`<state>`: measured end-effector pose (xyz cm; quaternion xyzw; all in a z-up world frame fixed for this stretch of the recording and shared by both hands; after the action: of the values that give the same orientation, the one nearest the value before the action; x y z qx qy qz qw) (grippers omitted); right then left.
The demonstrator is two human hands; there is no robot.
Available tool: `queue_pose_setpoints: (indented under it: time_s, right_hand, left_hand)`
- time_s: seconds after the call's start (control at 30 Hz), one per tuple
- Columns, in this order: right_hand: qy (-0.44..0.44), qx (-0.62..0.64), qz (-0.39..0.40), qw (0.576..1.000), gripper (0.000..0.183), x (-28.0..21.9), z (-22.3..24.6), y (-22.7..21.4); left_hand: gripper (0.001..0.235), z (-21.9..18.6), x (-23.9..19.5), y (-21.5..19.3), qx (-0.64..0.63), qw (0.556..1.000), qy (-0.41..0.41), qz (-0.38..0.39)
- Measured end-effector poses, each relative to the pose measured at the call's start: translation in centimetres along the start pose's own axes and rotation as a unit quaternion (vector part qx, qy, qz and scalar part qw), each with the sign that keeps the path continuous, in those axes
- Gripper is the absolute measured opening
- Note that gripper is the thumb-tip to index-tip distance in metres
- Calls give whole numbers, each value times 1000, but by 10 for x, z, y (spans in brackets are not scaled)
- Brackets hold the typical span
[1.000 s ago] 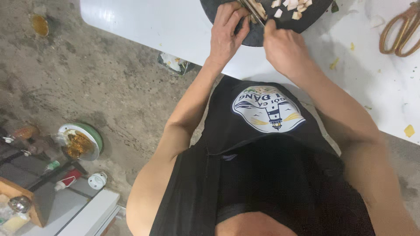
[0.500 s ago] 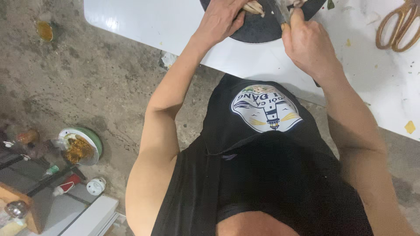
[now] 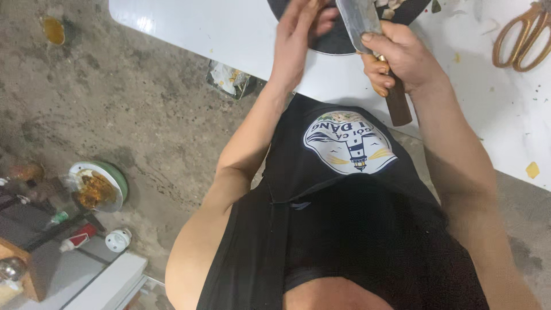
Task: The person chops ginger root on a dark round cutting board using a cleaver.
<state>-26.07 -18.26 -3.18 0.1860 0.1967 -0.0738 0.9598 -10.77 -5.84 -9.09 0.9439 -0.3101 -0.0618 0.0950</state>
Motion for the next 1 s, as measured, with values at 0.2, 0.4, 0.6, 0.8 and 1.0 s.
queue_pose_setpoints:
  time_s: [0.2, 0.4, 0.6, 0.8, 1.0]
  right_hand:
    - [6, 16, 21, 1000, 19, -1, -2, 10]
    - [-11, -127, -94, 987, 14, -10, 4, -12]
    - [-103, -499, -194, 838, 25, -21, 2, -24]
    - [-142, -666, -160, 715, 17, -26, 5, -1]
    - [-118, -707, -139, 684, 14, -22, -1, -2]
  left_hand:
    - [22, 25, 3, 31, -369, 907, -150, 139]
    - [18, 29, 40, -39, 312, 949, 25, -36]
    - [14, -10, 23, -14, 455, 844, 286, 15]
    - [27, -26, 5, 4, 411, 859, 304, 8]
    - [31, -28, 3, 9, 388, 869, 307, -6]
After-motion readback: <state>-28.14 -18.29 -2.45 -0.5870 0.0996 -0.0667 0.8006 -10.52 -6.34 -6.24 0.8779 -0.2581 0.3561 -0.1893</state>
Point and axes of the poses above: each hand's wrist, its own x-axis towards the middle knuckle, its own y-axis out of the palm, z = x × y, the point moved 8 cm from there along x, towards the middle knuckle, and after that the axes turned 1 degree about -x, right-handed, at the moved point
